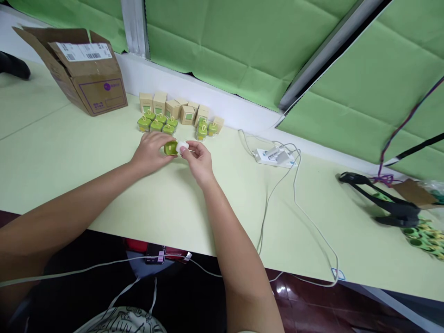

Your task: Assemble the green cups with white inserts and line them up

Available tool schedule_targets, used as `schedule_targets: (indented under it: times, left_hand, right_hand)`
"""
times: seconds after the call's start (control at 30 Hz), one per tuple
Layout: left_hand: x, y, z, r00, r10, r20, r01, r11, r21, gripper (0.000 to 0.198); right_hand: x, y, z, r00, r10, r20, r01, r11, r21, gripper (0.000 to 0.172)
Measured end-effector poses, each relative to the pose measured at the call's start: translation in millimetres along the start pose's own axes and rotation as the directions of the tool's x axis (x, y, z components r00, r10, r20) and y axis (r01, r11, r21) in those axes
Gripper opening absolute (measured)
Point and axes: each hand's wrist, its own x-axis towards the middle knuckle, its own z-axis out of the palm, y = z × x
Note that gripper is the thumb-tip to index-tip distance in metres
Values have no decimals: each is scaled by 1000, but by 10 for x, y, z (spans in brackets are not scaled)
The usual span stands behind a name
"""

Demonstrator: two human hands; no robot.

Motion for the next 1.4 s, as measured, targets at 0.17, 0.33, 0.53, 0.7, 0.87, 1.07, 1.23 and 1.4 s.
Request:
schedule_targets:
  times: [0.17, 0.33, 0.53, 0.7, 0.87, 1.07, 1.23, 1.4]
  left_hand:
    - [-9, 49, -26, 998, 60, 34, -60, 998, 9, 31]
    - [-7, 28, -31, 993, 112, -25, -111, 993, 25, 33]
    - [-14, 33, -25, 990, 134, -47, -133, 991, 27, 36]
    - [-23, 36, -20, 985, 168, -36, -168, 986, -5, 36]
    - [-44, -14, 21, 978, 208, -27, -208, 978, -5, 35]
    - [-77, -62, 78, 972, 234, 29, -234, 972, -2, 37]
    - [-63, -17, 56, 968, 245, 49, -244, 969, -24, 30]
    - [-47, 25, 16, 994, 111, 21, -107, 985, -134, 35]
  right_hand:
    - [-38, -42, 37, 998, -69, 9, 69, 997, -32, 60]
    - [-56, -61, 60, 998, -58, 16, 59, 997, -49, 62]
    - [-75, -92, 61, 997, -73, 39, 73, 997, 6, 59]
    - [-54, -45, 34, 989, -137, 59, 139, 990, -24, 54]
    - [-29, 24, 6, 980, -182, 75, 190, 974, -121, 53]
    - [-43, 68, 2, 970, -208, 126, 236, 930, -280, 48]
    - [-58, 20, 19, 975, -181, 126, 213, 922, -325, 42]
    - [-43, -32, 8, 986, -139, 89, 156, 958, -239, 41]
